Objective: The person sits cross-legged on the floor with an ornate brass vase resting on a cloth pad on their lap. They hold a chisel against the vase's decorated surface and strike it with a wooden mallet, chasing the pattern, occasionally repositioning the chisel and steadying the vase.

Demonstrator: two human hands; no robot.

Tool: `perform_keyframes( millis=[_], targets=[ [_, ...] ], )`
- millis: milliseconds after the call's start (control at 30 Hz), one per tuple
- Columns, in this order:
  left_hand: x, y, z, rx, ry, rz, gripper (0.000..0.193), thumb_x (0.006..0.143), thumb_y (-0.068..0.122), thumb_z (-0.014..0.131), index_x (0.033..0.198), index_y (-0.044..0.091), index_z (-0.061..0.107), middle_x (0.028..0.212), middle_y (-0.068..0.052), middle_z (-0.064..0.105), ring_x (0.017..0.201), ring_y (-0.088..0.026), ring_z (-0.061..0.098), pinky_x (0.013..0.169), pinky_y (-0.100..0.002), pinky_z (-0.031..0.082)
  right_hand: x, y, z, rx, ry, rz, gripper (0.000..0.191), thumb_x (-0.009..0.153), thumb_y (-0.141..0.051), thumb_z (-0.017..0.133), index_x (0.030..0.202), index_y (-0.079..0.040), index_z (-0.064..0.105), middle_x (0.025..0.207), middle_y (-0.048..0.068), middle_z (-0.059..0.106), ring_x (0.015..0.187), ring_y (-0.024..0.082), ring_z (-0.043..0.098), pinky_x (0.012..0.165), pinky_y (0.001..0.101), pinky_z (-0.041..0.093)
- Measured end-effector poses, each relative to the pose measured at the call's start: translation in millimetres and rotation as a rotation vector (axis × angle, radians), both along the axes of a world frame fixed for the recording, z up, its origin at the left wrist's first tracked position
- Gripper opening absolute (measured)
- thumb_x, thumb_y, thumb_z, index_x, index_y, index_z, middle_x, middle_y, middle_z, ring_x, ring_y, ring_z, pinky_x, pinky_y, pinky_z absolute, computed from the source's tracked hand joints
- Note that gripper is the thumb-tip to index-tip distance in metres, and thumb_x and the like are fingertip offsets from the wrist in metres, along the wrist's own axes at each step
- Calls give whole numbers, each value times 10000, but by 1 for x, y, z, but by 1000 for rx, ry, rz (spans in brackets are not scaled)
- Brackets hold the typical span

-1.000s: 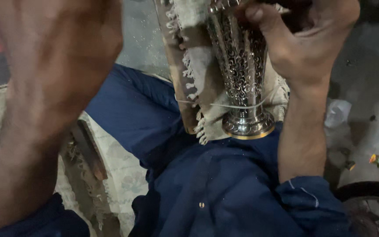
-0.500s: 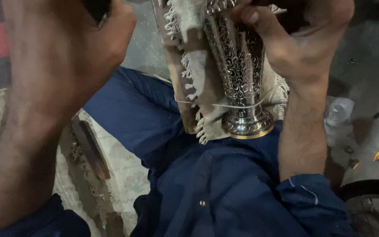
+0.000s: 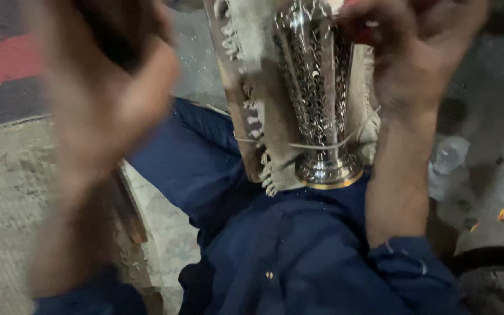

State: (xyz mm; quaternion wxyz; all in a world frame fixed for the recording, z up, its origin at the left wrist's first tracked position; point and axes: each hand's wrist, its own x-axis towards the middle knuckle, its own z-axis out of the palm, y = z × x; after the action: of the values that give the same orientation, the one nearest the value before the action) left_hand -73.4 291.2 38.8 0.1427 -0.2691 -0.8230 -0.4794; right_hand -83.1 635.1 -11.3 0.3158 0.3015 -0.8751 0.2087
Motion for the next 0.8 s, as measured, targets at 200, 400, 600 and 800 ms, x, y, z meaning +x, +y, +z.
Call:
perform_keyframes(
  millis=[200, 400, 600, 800],
  targets=[
    [25, 46, -71, 563, -378, -140, 475, 1067, -88, 579, 1472, 63, 381, 1109, -74, 596, 999, -147, 614, 967, -305, 544, -7, 4, 14, -640, -501, 433, 225, 1228, -97, 627, 1421, -4, 559, 1161, 154, 741, 980, 187, 741, 856, 287, 684],
    [21, 48, -66, 540, -462, -121, 556, 1080, -28, 622, 1536, 10, 305, 1192, -91, 626, 1038, -152, 627, 997, -322, 542, -5, -13, 21, -509, -489, 260, 167, 1219, 6, 651, 1346, 2, 543, 1140, 195, 704, 935, 245, 762, 798, 321, 655],
    [-8, 15, -5, -21, -392, -28, 722, 908, 16, 664, 1525, -9, 289, 1024, -164, 713, 1001, -288, 754, 871, -428, 587, 5, -32, 18, -700, -427, 191, 361, 1226, 59, 708, 1441, -23, 430, 1282, 105, 574, 1054, 212, 723, 919, 280, 630],
    [-29, 7, 57, -512, 85, -12, 544, 891, -18, 685, 1396, -17, 484, 962, -263, 676, 889, -447, 670, 786, -534, 530, 5, -40, 15, -803, -466, 171, 337, 1183, 129, 691, 1372, -12, 449, 1073, 160, 696, 969, 217, 721, 929, 319, 636]
  ],
)
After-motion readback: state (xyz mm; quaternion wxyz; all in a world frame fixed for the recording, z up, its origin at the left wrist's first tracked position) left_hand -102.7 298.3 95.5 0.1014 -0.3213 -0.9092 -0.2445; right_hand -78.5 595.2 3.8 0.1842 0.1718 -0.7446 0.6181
